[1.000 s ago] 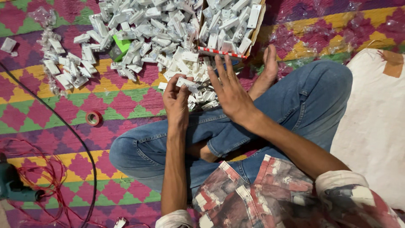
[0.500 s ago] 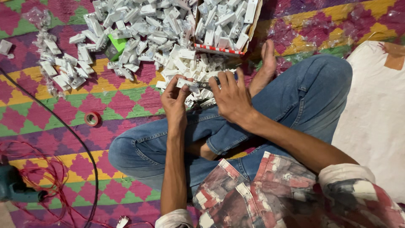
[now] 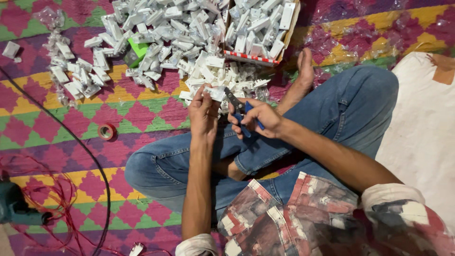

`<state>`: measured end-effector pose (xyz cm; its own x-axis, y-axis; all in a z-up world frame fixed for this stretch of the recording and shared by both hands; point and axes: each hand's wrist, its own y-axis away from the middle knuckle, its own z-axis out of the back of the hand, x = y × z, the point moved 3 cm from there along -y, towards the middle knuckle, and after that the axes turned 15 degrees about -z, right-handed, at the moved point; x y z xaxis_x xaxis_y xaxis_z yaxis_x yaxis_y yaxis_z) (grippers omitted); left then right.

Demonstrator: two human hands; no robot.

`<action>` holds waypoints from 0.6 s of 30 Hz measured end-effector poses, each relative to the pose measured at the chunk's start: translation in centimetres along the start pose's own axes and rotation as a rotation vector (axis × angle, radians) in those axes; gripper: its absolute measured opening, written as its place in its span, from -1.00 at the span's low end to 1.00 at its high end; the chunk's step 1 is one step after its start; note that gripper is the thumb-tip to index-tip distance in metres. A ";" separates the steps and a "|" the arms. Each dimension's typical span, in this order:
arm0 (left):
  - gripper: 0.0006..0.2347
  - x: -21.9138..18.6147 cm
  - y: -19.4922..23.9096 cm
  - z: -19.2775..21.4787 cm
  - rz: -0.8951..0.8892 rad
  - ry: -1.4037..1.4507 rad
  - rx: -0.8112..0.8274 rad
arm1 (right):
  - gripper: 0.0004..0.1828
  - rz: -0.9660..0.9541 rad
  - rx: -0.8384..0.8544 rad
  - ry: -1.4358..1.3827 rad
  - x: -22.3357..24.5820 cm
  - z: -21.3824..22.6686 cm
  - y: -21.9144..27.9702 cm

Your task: The person sits on a patterned mat and uses a screwdriver to assemble small white plastic electrical components. They pick up a component, insert a screw, and tighten it with the screwdriver, repeating this process for multiple units.

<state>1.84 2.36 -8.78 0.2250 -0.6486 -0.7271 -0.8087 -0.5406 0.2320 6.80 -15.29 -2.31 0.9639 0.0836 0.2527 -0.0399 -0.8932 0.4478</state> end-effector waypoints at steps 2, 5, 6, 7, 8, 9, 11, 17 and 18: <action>-0.64 0.1 0.0 -0.1 0.006 0.052 0.014 | -0.59 -0.002 0.044 -0.068 0.1 -0.5 0.2; -0.66 0.0 0.0 -0.2 -0.008 0.120 0.021 | -0.59 0.022 0.056 -0.029 0.5 -1.1 0.6; -0.66 0.0 -0.1 -0.2 -0.015 0.141 0.021 | -0.59 0.035 0.050 0.008 0.6 -1.3 0.7; -0.67 0.0 -0.1 -0.1 -0.029 0.128 0.023 | -0.59 0.049 0.018 0.055 0.7 -1.3 0.8; -0.68 -0.1 -0.1 0.1 -0.045 0.113 0.023 | -0.60 0.061 -0.010 0.102 0.7 -1.5 0.8; -0.69 -0.2 -0.2 0.3 -0.061 0.098 0.024 | -0.61 0.074 -0.039 0.150 0.7 -1.6 0.8; -0.72 -0.4 -0.4 0.9 -0.089 0.054 0.010 | -0.62 0.126 -0.077 0.283 0.7 -1.9 0.7; -0.78 -1.9 -1.8 3.5 -0.237 0.010 -0.127 | -0.73 0.309 -0.253 0.695 1.3 -1.2 1.6; -0.80 -2.2 -1.9 3.5 -0.260 0.042 -0.117 | -0.74 0.313 -0.294 0.721 1.5 -0.9 1.6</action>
<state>0.98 6.71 -9.91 0.4412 -0.5003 -0.7450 -0.6533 -0.7482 0.1155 7.98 -16.17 -0.50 0.4962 0.2022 0.8443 -0.4410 -0.7790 0.4457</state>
